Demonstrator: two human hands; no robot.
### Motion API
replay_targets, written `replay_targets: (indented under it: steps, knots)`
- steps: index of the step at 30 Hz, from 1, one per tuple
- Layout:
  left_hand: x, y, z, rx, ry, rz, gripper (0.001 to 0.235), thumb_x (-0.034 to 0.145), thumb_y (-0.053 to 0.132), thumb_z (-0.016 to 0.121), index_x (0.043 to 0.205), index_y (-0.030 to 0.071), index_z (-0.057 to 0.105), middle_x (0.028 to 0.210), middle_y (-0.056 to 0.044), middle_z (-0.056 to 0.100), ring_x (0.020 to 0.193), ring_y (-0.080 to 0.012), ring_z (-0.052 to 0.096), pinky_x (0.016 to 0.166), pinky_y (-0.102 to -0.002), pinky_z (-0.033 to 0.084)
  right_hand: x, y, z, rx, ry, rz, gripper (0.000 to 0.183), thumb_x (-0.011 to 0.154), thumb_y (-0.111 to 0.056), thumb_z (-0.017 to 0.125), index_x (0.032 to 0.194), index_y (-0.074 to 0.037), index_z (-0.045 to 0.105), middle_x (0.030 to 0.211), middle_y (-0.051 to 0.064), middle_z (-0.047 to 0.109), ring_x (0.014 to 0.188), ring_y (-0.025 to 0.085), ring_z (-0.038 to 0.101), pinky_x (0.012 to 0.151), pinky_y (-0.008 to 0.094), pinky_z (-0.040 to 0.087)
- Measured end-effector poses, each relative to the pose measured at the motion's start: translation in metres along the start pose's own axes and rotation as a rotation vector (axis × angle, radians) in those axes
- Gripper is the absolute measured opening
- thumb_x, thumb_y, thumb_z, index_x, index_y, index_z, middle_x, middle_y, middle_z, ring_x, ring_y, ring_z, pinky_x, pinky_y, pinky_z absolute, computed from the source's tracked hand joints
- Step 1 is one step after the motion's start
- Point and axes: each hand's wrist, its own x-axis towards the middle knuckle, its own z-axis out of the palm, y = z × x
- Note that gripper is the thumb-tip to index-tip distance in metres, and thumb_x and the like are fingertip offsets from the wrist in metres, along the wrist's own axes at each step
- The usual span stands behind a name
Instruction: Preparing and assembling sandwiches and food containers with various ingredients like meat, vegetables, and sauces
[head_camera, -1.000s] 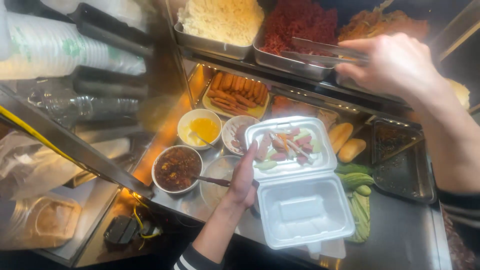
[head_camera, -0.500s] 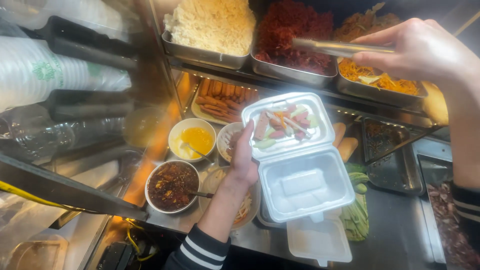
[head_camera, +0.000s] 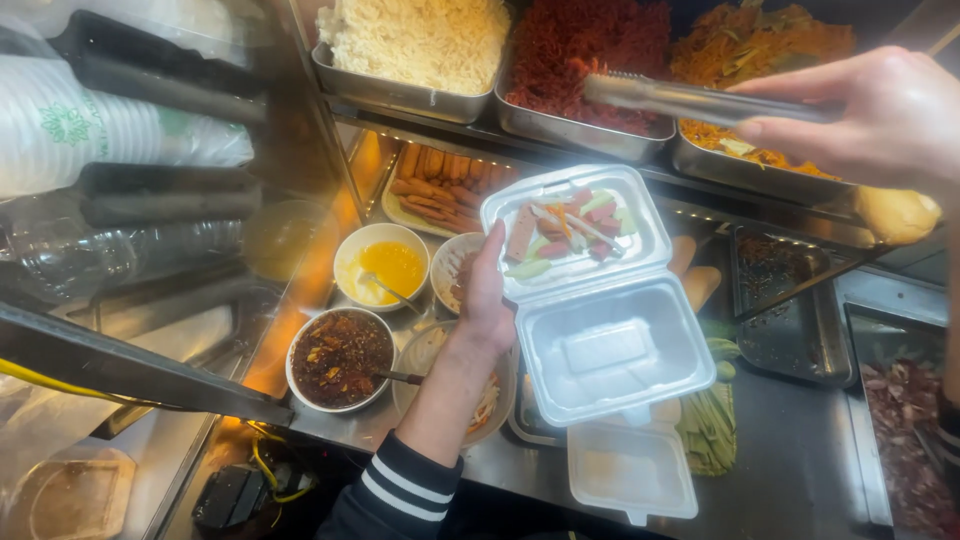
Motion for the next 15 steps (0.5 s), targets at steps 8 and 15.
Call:
replay_targets:
  steps: [8,15]
  knots:
    - [0.015,0.009,-0.009,-0.150,-0.061,-0.003,0.057,0.101,0.050,0.047,0.137,0.009,0.064,0.130,-0.016,0.068,0.121,-0.0338,0.064,0.105,-0.046,0.050,-0.049,-0.019,-0.013,0.036,-0.165,0.118,0.063,0.080,-0.035,0.081,0.142,-0.040,0.069,0.106,0.007,0.086,0.072,0.029,0.079,0.070,0.037,0.058]
    - [0.000,0.019,-0.001,-0.098,-0.050,0.002,0.055,0.102,0.046,0.046,0.138,0.009,0.063,0.133,-0.015,0.068,0.122,-0.0321,0.064,0.106,-0.045,0.051,0.022,-0.025,0.004,-0.237,-0.103,0.000,0.060,0.088,-0.056,0.062,0.145,-0.038,0.063,0.133,0.006,0.073,0.115,0.033,0.069,0.090,0.041,0.051]
